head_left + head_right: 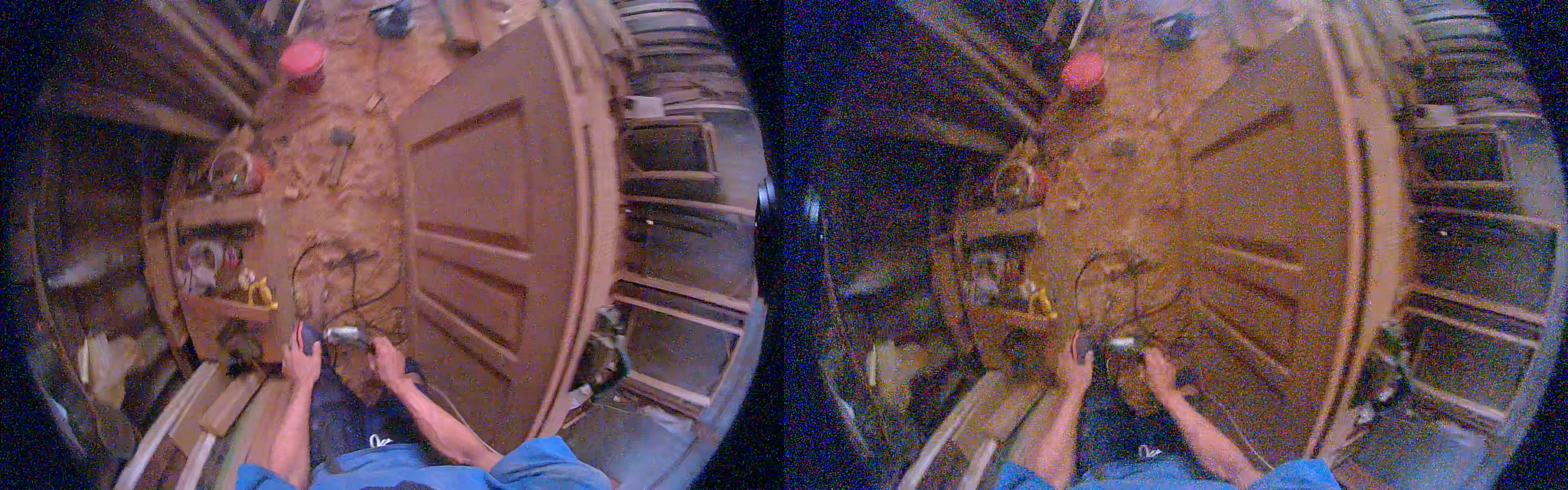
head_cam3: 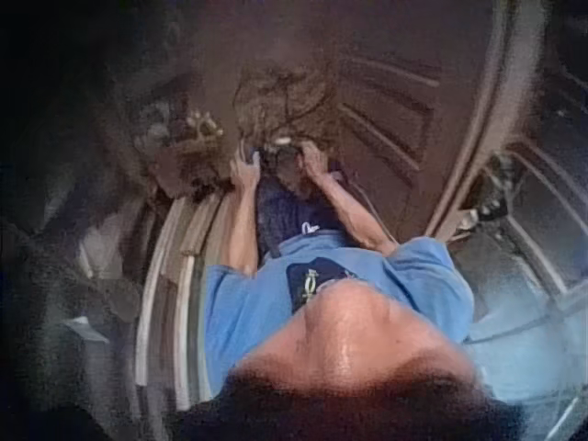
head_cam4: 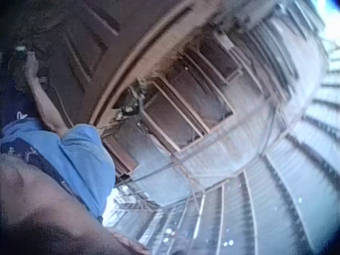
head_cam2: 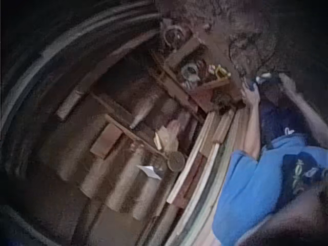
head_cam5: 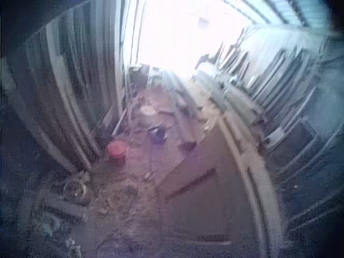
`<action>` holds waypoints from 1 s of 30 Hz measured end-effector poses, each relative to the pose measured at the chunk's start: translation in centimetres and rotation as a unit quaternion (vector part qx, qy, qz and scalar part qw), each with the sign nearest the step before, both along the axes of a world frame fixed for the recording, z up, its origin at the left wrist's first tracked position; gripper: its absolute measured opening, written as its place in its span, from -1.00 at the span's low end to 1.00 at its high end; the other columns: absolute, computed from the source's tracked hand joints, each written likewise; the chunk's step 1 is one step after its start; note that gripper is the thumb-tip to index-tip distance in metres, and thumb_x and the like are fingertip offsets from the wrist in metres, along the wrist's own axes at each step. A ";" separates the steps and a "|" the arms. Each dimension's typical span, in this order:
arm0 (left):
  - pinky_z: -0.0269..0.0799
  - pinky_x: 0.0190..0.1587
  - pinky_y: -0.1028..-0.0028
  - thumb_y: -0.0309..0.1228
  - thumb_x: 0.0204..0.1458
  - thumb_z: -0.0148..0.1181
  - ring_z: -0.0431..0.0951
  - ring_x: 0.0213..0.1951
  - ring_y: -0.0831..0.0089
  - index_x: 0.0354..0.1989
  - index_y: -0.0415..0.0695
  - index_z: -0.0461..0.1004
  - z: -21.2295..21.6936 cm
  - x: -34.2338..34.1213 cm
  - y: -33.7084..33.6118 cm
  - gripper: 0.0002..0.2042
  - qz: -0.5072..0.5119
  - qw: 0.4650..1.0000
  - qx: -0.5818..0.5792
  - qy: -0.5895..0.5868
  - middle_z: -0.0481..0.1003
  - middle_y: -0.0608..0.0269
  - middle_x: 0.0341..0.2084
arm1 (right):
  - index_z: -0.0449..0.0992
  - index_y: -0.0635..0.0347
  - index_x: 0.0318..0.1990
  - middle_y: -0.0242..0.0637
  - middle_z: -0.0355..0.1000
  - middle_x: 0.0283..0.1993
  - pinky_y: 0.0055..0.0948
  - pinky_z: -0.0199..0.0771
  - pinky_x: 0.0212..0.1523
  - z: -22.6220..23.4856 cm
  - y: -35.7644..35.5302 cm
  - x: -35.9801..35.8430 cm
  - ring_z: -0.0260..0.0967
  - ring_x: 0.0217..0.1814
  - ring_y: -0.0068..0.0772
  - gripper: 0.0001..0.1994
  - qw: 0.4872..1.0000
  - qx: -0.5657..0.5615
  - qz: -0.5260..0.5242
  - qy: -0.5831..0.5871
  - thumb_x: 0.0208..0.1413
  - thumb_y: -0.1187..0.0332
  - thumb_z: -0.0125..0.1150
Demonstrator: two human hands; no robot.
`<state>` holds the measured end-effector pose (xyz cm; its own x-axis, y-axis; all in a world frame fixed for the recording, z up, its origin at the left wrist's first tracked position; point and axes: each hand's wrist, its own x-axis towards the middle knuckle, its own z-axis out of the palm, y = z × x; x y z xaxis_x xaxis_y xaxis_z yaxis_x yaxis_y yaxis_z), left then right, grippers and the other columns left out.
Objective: The person hammers nails into a wooden door frame, uses a jigsaw to cut a decorative edge on a door panel, marks a piece of wood with a square and pencil, and saws the wood with a hand saw. The person works in a cluttered woodworking shop.
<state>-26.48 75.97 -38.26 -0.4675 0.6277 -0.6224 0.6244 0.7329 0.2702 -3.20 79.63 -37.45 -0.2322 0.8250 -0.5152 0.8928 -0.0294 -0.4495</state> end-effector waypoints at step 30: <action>0.15 0.11 0.10 -0.11 -0.05 0.35 0.38 0.02 0.15 -0.03 -0.02 0.54 32.9 19.8 51.6 -0.57 -0.009 0.912 0.352 -0.210 0.45 0.14 -0.14 | 0.59 0.34 -0.15 -0.09 0.58 -0.33 -0.31 0.54 -0.23 38.1 54.2 7.6 0.51 -0.33 -0.36 -0.67 0.979 0.007 -0.137 0.153 0.13 0.20 0.27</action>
<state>-6.68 127.60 -5.38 -0.2662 0.9461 -0.1845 0.3672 0.2765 0.8881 4.39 133.80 0.61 -0.1433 0.8842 -0.4446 0.6763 -0.2405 -0.6962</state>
